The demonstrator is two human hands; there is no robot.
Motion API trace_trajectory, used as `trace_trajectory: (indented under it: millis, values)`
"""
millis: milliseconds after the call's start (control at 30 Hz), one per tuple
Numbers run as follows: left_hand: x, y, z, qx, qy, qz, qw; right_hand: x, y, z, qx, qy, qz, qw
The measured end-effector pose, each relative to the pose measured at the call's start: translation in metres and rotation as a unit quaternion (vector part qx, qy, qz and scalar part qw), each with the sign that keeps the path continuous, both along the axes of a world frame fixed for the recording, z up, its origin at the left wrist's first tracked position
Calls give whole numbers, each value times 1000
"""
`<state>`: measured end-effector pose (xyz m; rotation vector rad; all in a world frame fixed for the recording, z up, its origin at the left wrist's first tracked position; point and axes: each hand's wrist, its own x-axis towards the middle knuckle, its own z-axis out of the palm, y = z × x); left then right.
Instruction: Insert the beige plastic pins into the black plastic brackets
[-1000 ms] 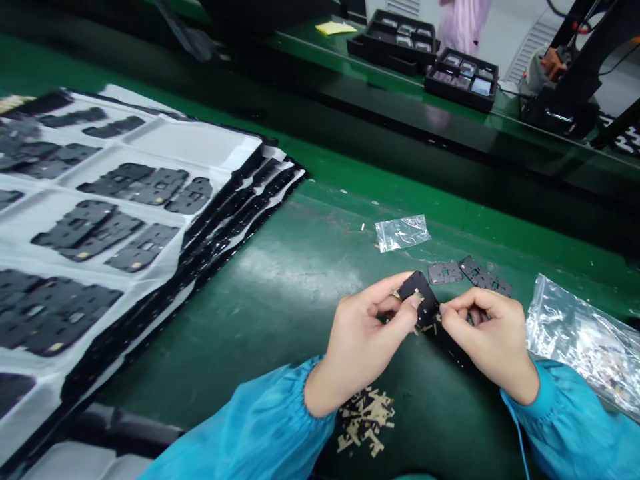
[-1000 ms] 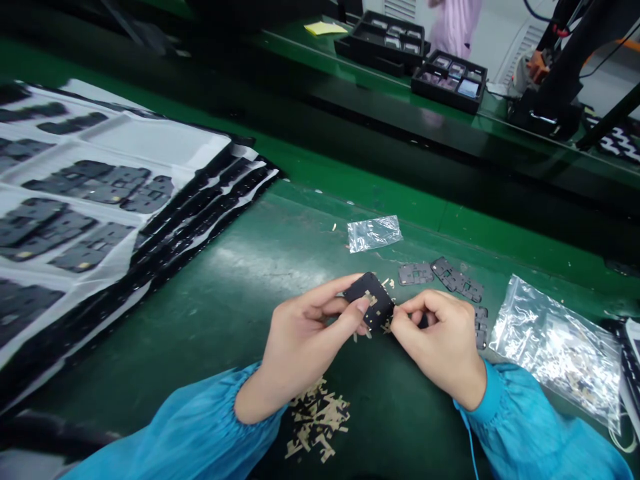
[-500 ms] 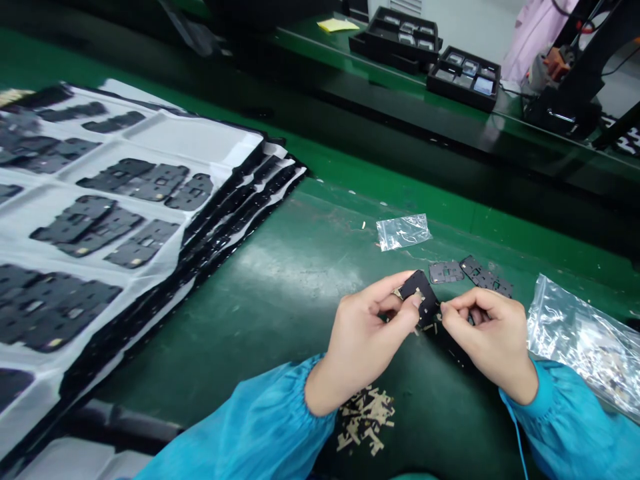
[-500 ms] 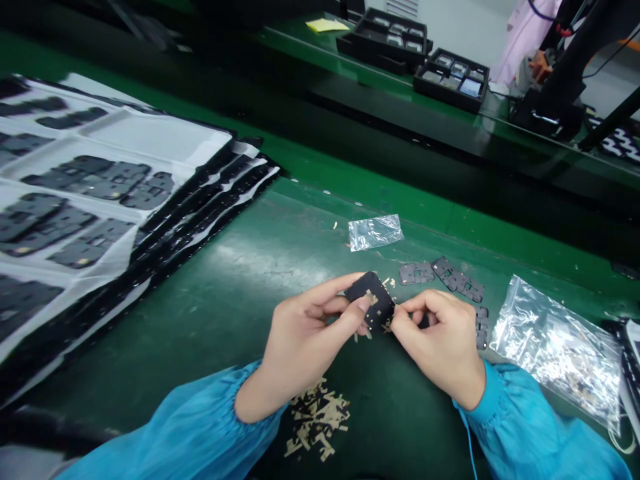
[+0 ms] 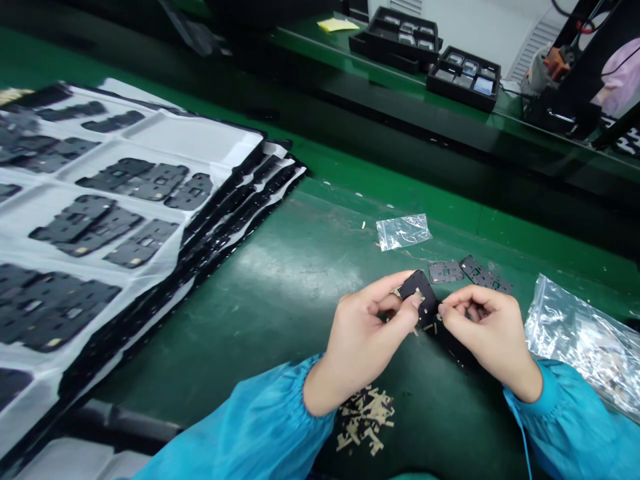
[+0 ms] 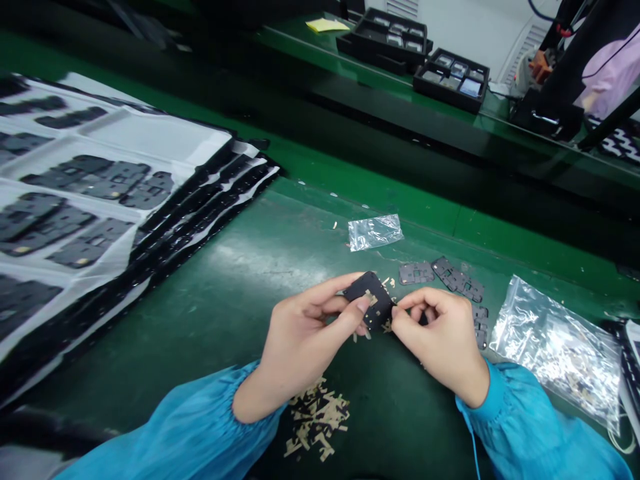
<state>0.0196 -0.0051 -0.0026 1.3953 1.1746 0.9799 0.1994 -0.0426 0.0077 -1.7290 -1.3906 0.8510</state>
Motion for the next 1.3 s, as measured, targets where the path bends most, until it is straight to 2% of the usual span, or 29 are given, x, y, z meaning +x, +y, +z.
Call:
trace_trajectory:
  millis: [367, 667, 1000, 1300]
  values:
    - [0, -1, 0, 10, -7, 2, 1000, 2, 1, -2, -78, 93, -32, 992]
    - [-1, -2, -2, 23, -18, 0, 1000, 1, 4, 2, -96, 139, -46, 985]
    - [-4, -3, -5, 10, -40, -23, 999, 0, 3, 3, -95, 135, -48, 985]
    - [-7, -1, -7, 5, -123, -47, 991, 1, 2, 6, -107, 128, -40, 985]
